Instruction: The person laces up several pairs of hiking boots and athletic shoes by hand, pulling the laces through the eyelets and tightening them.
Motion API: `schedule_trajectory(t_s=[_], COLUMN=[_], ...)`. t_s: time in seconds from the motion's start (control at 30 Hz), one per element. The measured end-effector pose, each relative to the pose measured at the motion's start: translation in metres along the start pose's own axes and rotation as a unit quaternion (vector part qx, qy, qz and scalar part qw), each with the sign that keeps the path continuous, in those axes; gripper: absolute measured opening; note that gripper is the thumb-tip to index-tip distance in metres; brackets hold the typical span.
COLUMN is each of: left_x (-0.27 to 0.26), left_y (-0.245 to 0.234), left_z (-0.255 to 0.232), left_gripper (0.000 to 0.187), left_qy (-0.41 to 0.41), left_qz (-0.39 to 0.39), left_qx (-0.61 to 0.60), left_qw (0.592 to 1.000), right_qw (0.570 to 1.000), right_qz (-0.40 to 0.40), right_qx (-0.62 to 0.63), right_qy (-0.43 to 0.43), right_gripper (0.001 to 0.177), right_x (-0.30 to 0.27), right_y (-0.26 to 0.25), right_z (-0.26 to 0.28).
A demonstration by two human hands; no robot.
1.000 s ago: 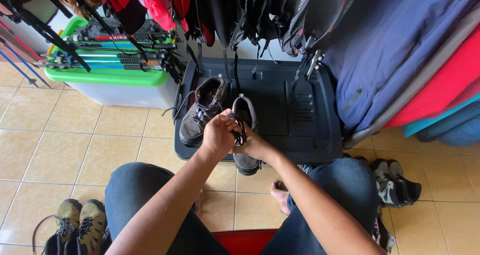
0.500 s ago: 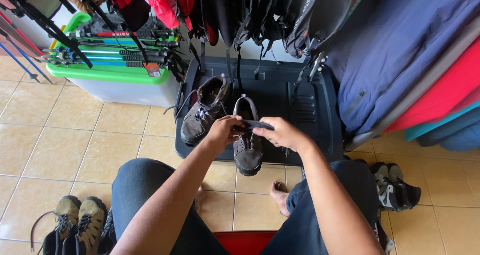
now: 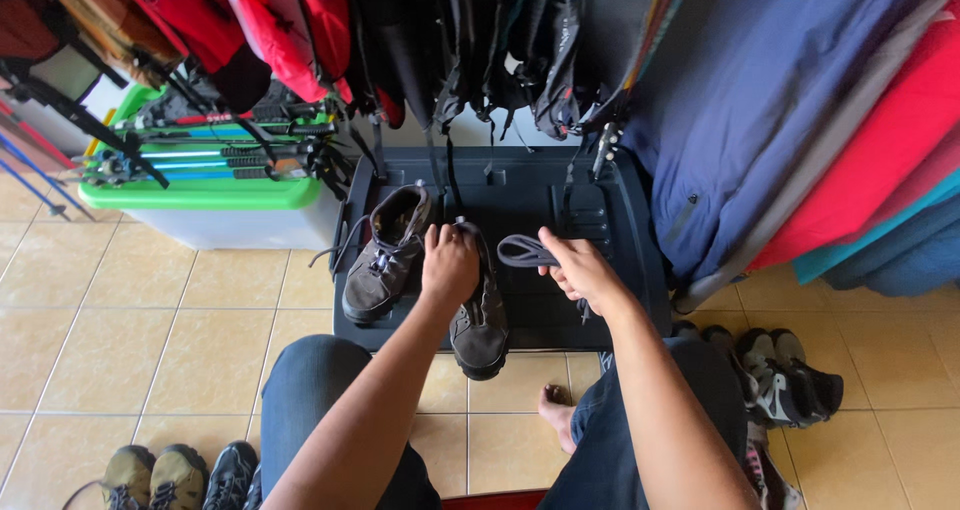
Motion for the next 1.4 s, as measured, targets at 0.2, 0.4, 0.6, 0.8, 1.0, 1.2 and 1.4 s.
schedule_trajectory(t_s=[0.2, 0.4, 0.6, 0.8, 1.0, 1.2, 1.4], left_x=[-0.016, -0.012, -0.019, -0.068, -0.088, -0.083, -0.088], left_y=[-0.016, 0.018, -0.024, -0.088, -0.072, -0.071, -0.077], left_z=[-0.048, -0.021, -0.002, -0.027, -0.029, -0.029, -0.017], left_gripper=[0.036, 0.026, 0.024, 0.021, 0.014, 0.021, 0.020], left_qy=[-0.002, 0.004, 0.067, 0.106, 0.094, 0.102, 0.098], left_qz=[0.258, 0.133, 0.135, 0.168, 0.180, 0.209, 0.216], left_qx=[0.158, 0.021, -0.126, -0.319, -0.293, -0.254, -0.311], left_qw=[0.953, 0.991, 0.980, 0.927, 0.934, 0.939, 0.920], right_qw=[0.996, 0.992, 0.987, 0.983, 0.986, 0.999, 0.868], right_qz=[-0.082, -0.122, -0.148, -0.015, -0.069, -0.022, 0.070], right_qx=[0.021, -0.004, -0.017, 0.182, 0.131, -0.023, -0.488], right_qy=[-0.021, -0.034, -0.057, -0.028, -0.083, -0.033, -0.058], right_gripper=[0.048, 0.021, 0.020, 0.020, 0.031, 0.053, 0.035], right_x=[-0.022, 0.021, 0.066, 0.032, 0.036, 0.057, 0.066], right_y=[-0.008, -0.016, -0.012, 0.040, 0.056, 0.104, 0.152], right_z=[0.039, -0.019, -0.055, -0.018, -0.007, 0.004, 0.047])
Point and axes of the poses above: each hand's wrist, its own x-axis towards the middle knuckle, its own y-axis out of the palm, z = x × y, the point moved 7 cm from there along x, towards the middle knuckle, and after that the axes turned 7 degrees about -x, right-handed, at the moved point
